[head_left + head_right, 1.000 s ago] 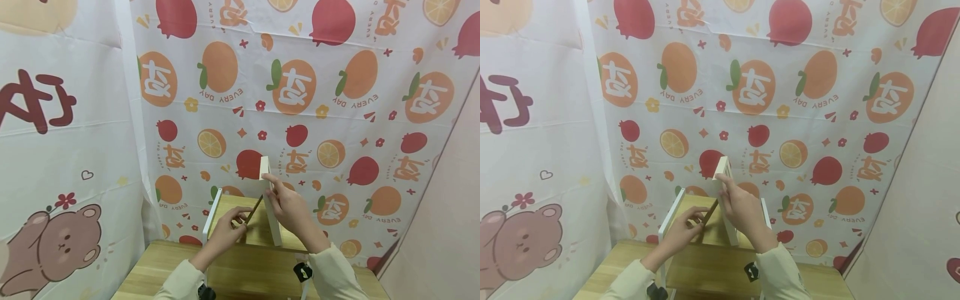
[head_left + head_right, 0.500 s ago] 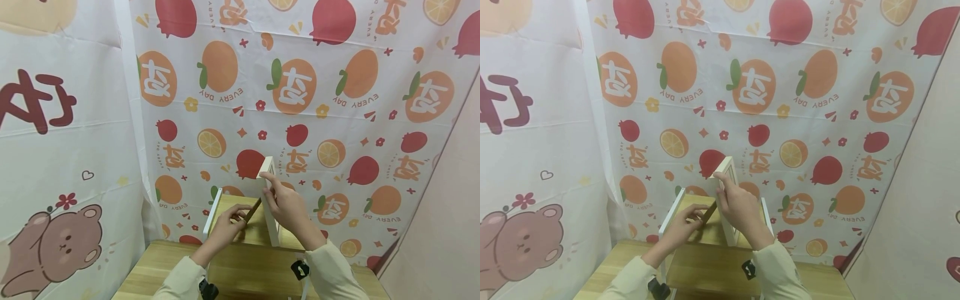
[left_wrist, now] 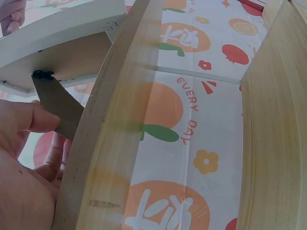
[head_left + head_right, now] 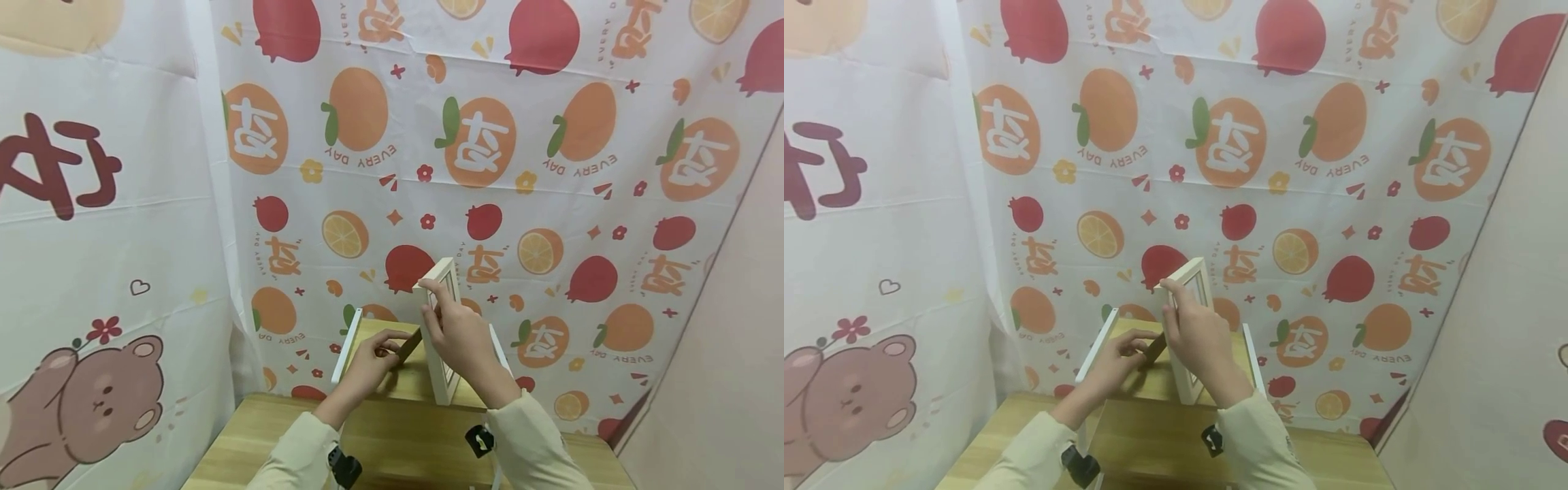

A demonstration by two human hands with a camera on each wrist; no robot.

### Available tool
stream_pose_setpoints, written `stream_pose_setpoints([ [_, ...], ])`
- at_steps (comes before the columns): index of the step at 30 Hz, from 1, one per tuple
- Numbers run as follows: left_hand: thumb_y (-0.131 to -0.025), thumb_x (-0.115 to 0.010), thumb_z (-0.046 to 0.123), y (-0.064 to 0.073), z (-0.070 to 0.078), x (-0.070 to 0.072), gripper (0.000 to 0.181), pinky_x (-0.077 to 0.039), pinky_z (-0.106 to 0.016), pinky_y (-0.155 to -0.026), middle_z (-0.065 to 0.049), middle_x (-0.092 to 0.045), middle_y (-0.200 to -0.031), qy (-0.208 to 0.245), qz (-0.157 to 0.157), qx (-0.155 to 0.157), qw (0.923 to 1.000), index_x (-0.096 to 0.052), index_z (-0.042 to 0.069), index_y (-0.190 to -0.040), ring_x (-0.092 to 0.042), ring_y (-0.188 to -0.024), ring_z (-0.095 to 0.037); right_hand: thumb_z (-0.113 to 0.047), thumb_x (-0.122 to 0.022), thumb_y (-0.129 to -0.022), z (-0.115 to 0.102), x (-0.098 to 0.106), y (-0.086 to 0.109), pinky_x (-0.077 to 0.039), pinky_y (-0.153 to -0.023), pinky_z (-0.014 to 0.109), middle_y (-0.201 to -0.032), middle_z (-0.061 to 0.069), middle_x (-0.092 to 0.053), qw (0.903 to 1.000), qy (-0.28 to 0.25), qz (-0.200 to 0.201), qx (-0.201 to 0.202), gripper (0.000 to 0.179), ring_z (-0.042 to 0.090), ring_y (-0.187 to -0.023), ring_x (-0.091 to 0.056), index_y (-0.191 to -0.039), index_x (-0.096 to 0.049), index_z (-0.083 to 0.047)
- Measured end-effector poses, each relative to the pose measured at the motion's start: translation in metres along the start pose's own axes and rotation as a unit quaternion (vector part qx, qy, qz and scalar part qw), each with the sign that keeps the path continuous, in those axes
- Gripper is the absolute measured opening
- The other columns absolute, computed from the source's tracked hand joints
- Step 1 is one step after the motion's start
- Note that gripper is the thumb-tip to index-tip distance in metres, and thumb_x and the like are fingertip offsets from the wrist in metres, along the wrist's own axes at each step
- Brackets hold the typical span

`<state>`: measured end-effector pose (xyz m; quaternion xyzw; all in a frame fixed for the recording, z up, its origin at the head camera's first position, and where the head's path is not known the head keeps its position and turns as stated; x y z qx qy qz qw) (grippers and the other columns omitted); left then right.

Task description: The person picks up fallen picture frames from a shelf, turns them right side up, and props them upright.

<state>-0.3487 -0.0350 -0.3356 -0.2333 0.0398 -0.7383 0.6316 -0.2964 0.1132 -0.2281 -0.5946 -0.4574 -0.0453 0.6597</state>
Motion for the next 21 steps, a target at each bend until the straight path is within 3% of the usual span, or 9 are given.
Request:
stream_pose_setpoints([
  [21,-0.090,-0.056,-0.005,-0.011,0.001,0.001,0.036,-0.045,-0.030,-0.070,-0.013,-0.064,-0.103,-0.019,0.017,-0.006,0.9996,-0.070,0.016,-0.115,-0.054,-0.081,-0.019,-0.023,-0.061,-0.095,-0.008,-0.006,-0.008,-0.026,-0.038,0.020,-0.058,-0.006,-0.046,0.9985,0.024,-0.030,-0.040,0.045,0.007,-0.042,-0.033,-0.138,-0.047,-0.022],
])
Point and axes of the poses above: each hand's wrist, its own y-axis away from the middle knuckle, its own x-axis out of the back of the hand, z = x × y, the point moved 4 cm from there along -y, towards the middle knuckle
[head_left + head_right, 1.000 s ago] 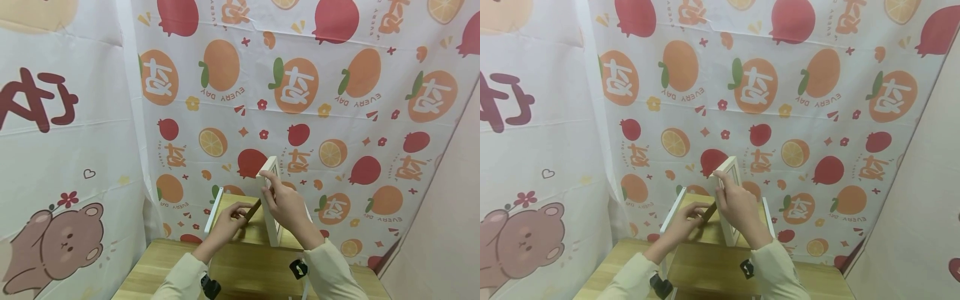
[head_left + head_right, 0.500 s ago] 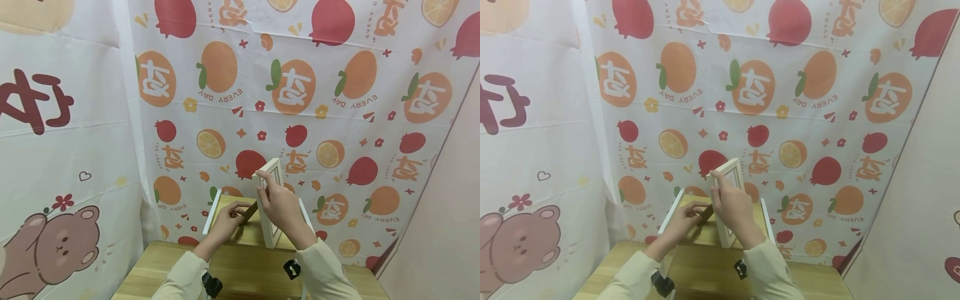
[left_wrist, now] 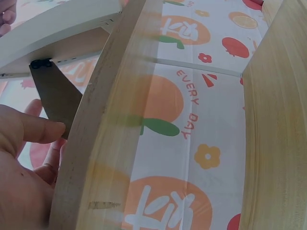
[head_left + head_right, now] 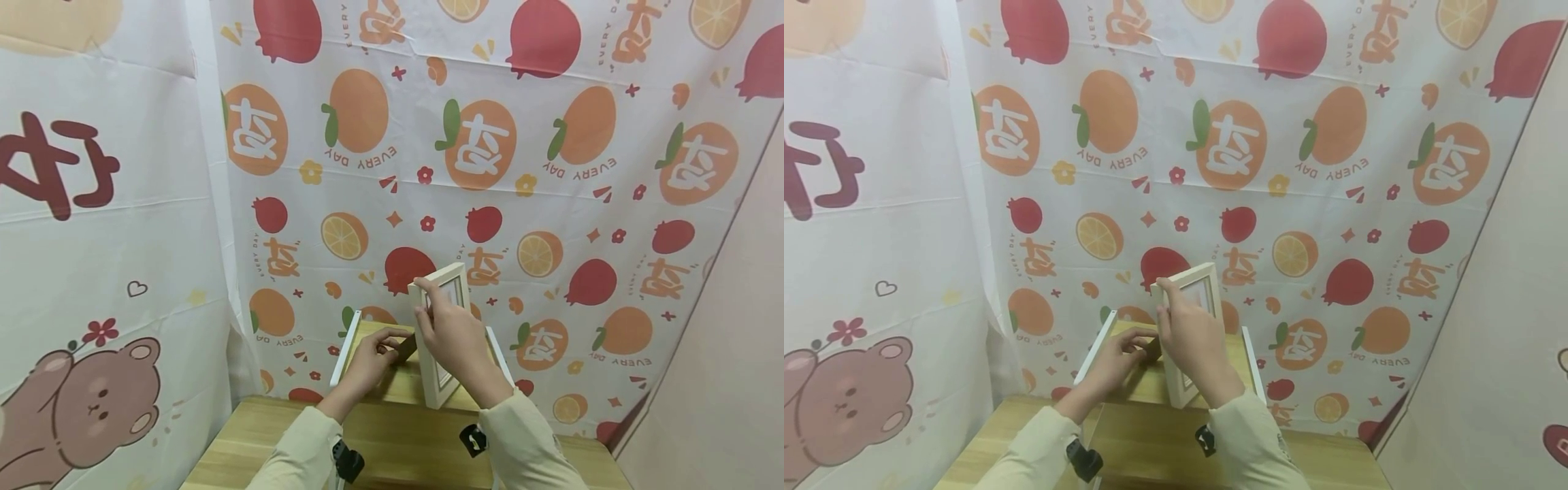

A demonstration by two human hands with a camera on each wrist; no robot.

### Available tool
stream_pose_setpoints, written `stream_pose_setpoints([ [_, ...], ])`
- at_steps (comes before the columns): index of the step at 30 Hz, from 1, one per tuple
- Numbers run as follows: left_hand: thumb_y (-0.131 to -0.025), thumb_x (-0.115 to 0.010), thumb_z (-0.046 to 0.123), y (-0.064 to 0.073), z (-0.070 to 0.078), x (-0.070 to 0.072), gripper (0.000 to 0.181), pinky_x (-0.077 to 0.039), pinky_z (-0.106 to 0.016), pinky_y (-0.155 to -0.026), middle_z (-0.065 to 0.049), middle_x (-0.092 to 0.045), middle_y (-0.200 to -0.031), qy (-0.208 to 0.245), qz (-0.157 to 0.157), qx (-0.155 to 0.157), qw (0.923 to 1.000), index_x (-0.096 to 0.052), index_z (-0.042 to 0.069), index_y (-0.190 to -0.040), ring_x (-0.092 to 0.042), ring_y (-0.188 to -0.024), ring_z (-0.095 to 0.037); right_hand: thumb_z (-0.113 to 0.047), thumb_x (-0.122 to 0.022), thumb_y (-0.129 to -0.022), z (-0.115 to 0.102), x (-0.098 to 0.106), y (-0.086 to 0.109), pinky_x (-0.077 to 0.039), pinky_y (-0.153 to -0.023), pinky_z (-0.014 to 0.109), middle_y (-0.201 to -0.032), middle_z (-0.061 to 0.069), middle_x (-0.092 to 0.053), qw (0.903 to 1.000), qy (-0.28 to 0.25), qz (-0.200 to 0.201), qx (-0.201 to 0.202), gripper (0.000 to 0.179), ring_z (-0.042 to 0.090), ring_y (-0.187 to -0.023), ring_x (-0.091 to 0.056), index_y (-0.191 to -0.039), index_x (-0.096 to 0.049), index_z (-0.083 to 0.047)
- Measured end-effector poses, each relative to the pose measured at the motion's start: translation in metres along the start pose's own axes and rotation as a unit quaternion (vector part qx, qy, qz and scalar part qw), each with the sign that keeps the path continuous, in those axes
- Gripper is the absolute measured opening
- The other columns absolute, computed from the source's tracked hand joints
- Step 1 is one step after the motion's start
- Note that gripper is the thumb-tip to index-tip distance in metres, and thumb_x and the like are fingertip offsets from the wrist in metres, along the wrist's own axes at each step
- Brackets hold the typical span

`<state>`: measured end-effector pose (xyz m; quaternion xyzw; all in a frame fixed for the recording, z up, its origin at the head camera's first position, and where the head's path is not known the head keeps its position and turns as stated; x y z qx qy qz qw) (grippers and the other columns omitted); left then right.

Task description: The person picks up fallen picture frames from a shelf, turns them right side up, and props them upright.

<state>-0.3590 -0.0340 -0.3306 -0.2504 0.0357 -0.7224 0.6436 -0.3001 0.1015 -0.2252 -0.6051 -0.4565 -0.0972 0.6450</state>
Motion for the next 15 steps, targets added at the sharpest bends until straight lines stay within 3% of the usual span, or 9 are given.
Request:
stream_pose_setpoints([
  [10,-0.089,-0.056,-0.006,-0.0003,0.0023,0.0002,0.036,-0.030,-0.025,-0.051,-0.015,-0.061,-0.099,-0.009,0.012,-0.006,0.9999,-0.071,0.015,-0.113,-0.035,-0.059,-0.015,-0.022,-0.061,-0.095,-0.0014,-0.0008,-0.0025,-0.027,-0.039,0.021,-0.058,-0.005,-0.045,0.9998,0.007,-0.017,-0.003,0.047,0.007,-0.043,-0.033,-0.139,-0.044,-0.022],
  [15,-0.085,-0.060,-0.008,0.0010,0.0064,0.0026,0.036,-0.034,-0.025,-0.059,-0.011,-0.064,-0.103,-0.072,0.035,-0.052,0.9954,-0.074,0.017,-0.108,-0.049,-0.071,-0.016,-0.024,-0.061,-0.095,-0.0005,-0.0014,-0.0022,-0.028,-0.039,0.021,-0.058,-0.005,-0.046,0.9997,0.013,-0.021,-0.003,0.048,0.008,-0.043,-0.034,-0.140,-0.044,-0.022],
])
Point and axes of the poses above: each hand's wrist, its own y-axis away from the middle knuckle, its own x-axis out of the back of the hand, z = x × y, the point moved 4 cm from there along -y, towards the middle knuckle
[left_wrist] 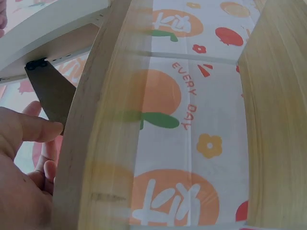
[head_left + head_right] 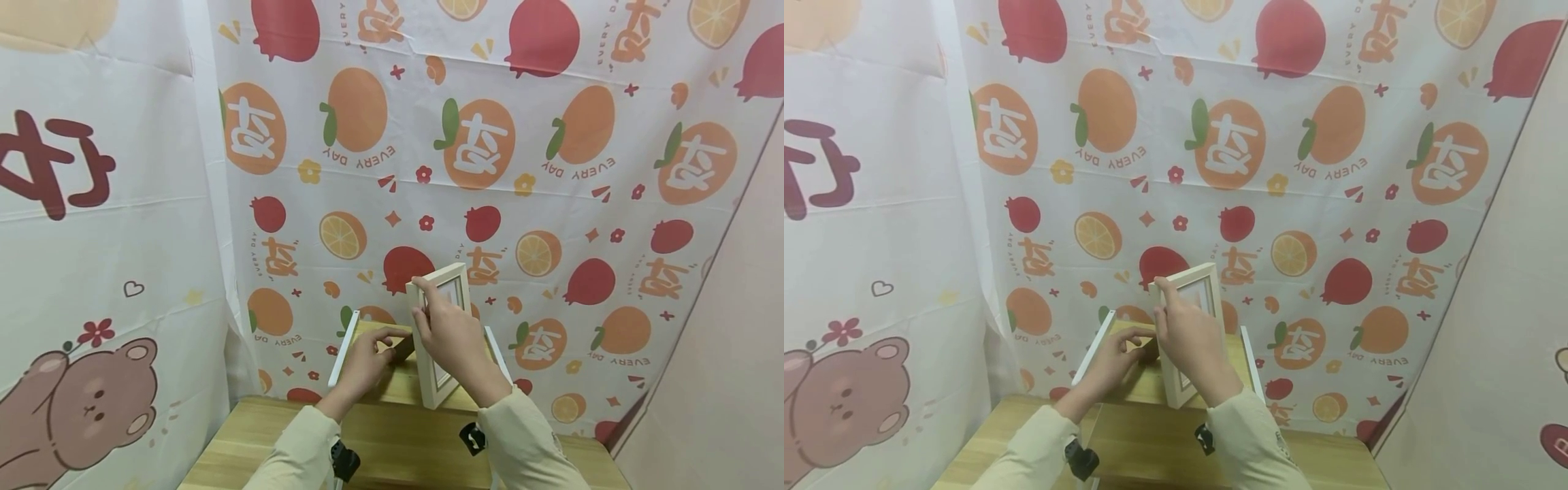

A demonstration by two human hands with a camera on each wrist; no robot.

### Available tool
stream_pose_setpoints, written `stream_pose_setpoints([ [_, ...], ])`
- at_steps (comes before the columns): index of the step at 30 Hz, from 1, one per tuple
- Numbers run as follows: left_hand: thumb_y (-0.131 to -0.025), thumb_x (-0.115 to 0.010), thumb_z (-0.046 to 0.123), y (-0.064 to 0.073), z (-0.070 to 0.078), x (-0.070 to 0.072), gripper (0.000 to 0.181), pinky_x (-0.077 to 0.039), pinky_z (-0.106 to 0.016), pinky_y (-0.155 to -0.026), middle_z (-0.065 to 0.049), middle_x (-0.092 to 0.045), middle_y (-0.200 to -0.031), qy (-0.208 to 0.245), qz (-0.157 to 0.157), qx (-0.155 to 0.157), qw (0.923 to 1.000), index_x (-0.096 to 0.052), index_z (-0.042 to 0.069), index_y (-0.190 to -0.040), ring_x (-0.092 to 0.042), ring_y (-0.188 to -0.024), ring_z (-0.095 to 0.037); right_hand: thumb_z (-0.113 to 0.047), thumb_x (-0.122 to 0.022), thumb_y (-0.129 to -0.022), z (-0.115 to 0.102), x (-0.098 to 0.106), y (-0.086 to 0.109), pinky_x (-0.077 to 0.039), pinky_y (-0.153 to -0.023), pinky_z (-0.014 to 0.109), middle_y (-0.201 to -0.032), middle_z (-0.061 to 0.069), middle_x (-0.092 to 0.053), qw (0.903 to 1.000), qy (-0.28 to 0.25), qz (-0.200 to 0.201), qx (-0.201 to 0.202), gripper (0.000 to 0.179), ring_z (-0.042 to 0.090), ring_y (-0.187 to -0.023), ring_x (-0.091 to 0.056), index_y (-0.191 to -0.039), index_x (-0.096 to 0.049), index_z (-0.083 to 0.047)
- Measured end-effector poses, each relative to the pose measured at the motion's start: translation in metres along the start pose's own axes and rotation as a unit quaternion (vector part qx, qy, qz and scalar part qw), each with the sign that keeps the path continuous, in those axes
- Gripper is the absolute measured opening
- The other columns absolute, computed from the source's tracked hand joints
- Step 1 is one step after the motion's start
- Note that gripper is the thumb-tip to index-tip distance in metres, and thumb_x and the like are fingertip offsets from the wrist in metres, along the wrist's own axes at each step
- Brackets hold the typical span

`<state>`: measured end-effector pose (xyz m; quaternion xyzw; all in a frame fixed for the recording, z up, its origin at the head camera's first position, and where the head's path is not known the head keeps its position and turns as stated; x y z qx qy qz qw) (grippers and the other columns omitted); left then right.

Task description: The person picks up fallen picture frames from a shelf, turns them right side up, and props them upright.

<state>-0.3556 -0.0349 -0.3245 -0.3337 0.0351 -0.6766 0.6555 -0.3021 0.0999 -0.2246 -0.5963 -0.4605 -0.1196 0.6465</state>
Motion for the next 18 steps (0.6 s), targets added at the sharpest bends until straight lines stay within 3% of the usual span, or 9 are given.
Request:
stream_pose_setpoints([
  [3,-0.083,-0.064,-0.006,0.002,0.003,0.002,0.033,-0.037,-0.028,-0.069,-0.009,-0.066,-0.101,-0.033,0.017,-0.025,0.9990,-0.074,0.016,-0.105,-0.055,-0.086,-0.017,-0.025,-0.061,-0.095,0.000,0.000,0.000,-0.028,-0.039,0.021,-0.058,-0.005,-0.046,1.0000,0.005,0.001,0.002,0.048,0.008,-0.043,-0.034,-0.140,-0.044,-0.022],
  [10,-0.089,-0.068,0.015,0.018,0.007,0.005,0.016,-0.039,-0.026,-0.071,0.001,-0.064,-0.087,-0.042,0.025,-0.045,0.9978,-0.073,0.016,-0.104,-0.054,-0.080,-0.014,-0.025,-0.061,-0.095,-0.001,-0.002,0.001,-0.029,-0.039,0.020,-0.059,-0.005,-0.048,0.9999,0.010,0.002,0.005,0.048,0.008,-0.042,-0.035,-0.140,-0.044,-0.021],
  [18,-0.086,-0.071,0.037,0.037,0.014,0.000,0.027,-0.039,-0.026,-0.075,0.006,-0.059,-0.090,-0.027,-0.021,-0.051,0.9981,-0.071,0.020,-0.107,-0.050,-0.086,-0.017,-0.023,-0.061,-0.095,0.000,-0.002,0.000,-0.023,-0.038,0.018,-0.054,-0.006,-0.042,0.9995,0.024,0.010,0.015,0.048,0.006,-0.040,-0.028,-0.140,-0.044,-0.021],
])
Point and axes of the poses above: each hand's wrist, its own y-axis away from the middle knuckle, its own x-axis out of the back of the hand, z = x × y, the point moved 4 cm from there along -y, towards the middle knuckle
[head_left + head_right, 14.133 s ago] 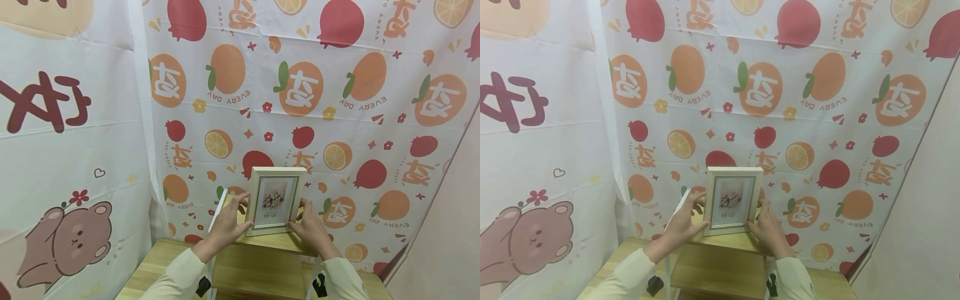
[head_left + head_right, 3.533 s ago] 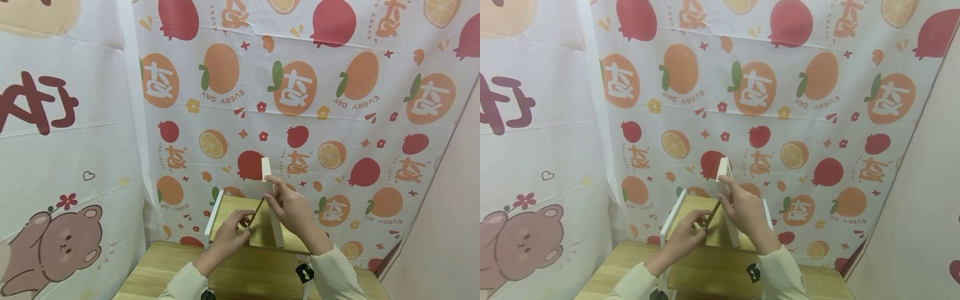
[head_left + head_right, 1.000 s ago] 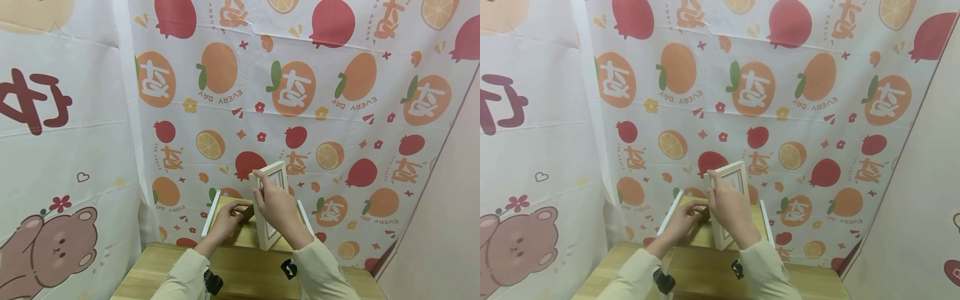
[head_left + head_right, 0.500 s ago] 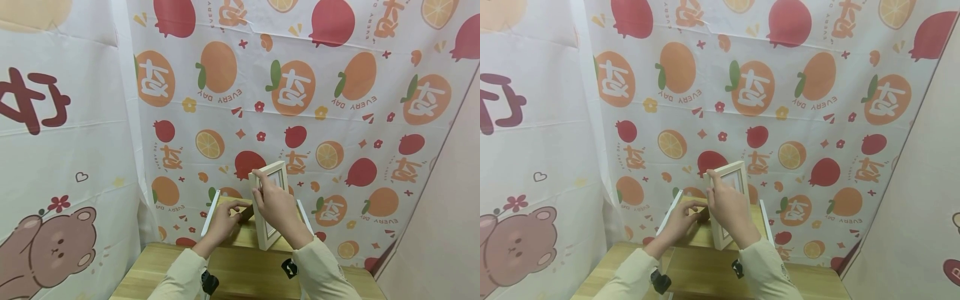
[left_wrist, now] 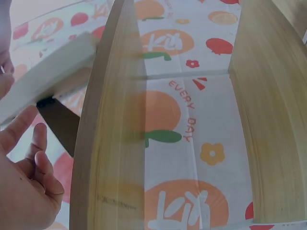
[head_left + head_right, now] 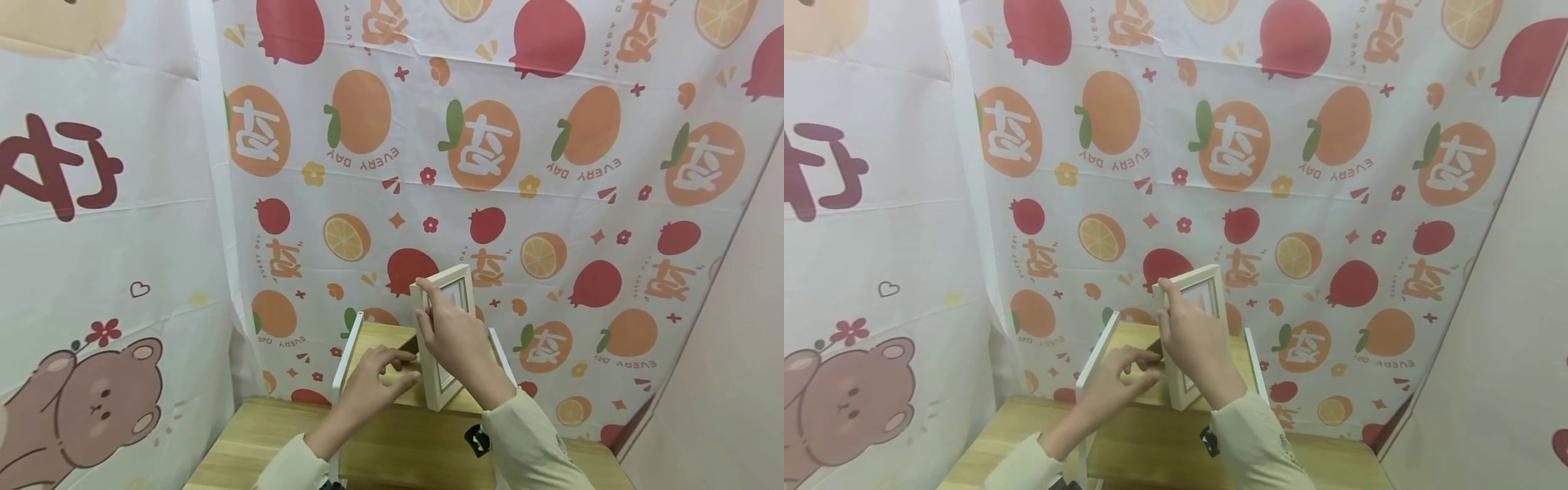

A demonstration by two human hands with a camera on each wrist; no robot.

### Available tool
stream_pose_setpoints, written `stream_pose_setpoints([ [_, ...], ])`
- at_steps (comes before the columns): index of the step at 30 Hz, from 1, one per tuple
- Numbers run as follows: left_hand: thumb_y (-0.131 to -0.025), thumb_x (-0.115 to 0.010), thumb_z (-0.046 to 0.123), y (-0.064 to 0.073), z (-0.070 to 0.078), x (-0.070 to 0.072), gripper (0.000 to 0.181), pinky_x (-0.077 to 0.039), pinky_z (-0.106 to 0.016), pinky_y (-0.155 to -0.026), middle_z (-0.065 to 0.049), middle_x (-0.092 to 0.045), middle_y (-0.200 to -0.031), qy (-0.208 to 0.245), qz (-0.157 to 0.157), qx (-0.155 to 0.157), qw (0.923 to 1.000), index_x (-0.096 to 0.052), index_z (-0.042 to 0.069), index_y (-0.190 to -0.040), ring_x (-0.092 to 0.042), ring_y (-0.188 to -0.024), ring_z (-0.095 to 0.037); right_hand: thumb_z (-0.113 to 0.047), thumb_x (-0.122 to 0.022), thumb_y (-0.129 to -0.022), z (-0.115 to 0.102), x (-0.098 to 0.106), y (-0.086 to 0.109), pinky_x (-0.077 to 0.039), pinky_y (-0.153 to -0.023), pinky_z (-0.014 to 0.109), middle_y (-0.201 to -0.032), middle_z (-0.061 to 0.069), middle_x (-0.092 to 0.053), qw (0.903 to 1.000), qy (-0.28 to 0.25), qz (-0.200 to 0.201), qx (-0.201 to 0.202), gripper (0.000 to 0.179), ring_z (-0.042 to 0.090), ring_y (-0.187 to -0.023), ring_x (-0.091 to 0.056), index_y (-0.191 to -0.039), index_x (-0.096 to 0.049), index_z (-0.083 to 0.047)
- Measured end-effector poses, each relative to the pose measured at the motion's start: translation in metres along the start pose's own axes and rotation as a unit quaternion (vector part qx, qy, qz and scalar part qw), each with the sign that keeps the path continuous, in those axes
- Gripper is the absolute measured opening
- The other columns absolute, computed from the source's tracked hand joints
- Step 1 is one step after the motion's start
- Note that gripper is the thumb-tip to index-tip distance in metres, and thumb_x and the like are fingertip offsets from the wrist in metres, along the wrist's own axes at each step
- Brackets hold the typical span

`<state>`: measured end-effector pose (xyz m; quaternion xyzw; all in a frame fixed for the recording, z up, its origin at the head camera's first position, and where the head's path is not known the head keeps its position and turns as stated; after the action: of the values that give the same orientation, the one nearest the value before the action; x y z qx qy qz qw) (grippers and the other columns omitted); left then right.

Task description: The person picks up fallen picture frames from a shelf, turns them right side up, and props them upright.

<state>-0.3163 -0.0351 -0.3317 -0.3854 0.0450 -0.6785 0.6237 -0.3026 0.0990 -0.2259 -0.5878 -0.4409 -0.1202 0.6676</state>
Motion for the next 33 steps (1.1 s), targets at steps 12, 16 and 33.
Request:
stream_pose_setpoints([
  [12,-0.073,-0.084,0.026,0.008,0.007,-0.014,0.040,-0.038,-0.021,-0.069,0.007,-0.056,-0.086,-0.024,0.024,-0.033,0.9989,-0.067,0.014,-0.106,-0.045,-0.080,-0.014,-0.023,-0.061,-0.095,0.001,-0.002,0.001,-0.022,-0.039,0.018,-0.052,-0.006,-0.039,1.0000,-0.001,0.004,0.005,0.048,0.006,-0.041,-0.027,-0.140,-0.044,-0.020],
  [16,-0.070,-0.086,0.021,0.011,0.013,-0.019,0.043,-0.038,-0.020,-0.068,0.007,-0.055,-0.084,-0.032,0.050,-0.050,0.9970,-0.064,0.013,-0.105,-0.045,-0.079,-0.014,-0.022,-0.061,-0.095,0.000,-0.001,0.001,-0.021,-0.039,0.018,-0.052,-0.006,-0.038,0.9999,0.002,0.013,0.009,0.048,0.006,-0.040,-0.026,-0.140,-0.044,-0.020],
  [33,-0.065,-0.088,0.019,0.016,0.022,-0.039,0.050,-0.036,-0.020,-0.066,0.004,-0.058,-0.082,-0.079,0.132,-0.044,0.9871,-0.054,0.011,-0.102,-0.046,-0.073,-0.008,-0.022,-0.061,-0.095,0.000,0.001,0.003,-0.021,-0.039,0.019,-0.051,-0.007,-0.038,0.9998,-0.006,0.019,0.010,0.047,0.006,-0.040,-0.027,-0.139,-0.045,-0.020],
])
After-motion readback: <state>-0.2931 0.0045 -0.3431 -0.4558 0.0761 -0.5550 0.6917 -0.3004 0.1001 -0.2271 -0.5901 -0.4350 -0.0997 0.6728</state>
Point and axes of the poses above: each hand's wrist, its own y-axis away from the middle knuckle, its own x-axis out of the back of the hand, z = x × y, the point moved 4 cm from there along -y, towards the middle knuckle
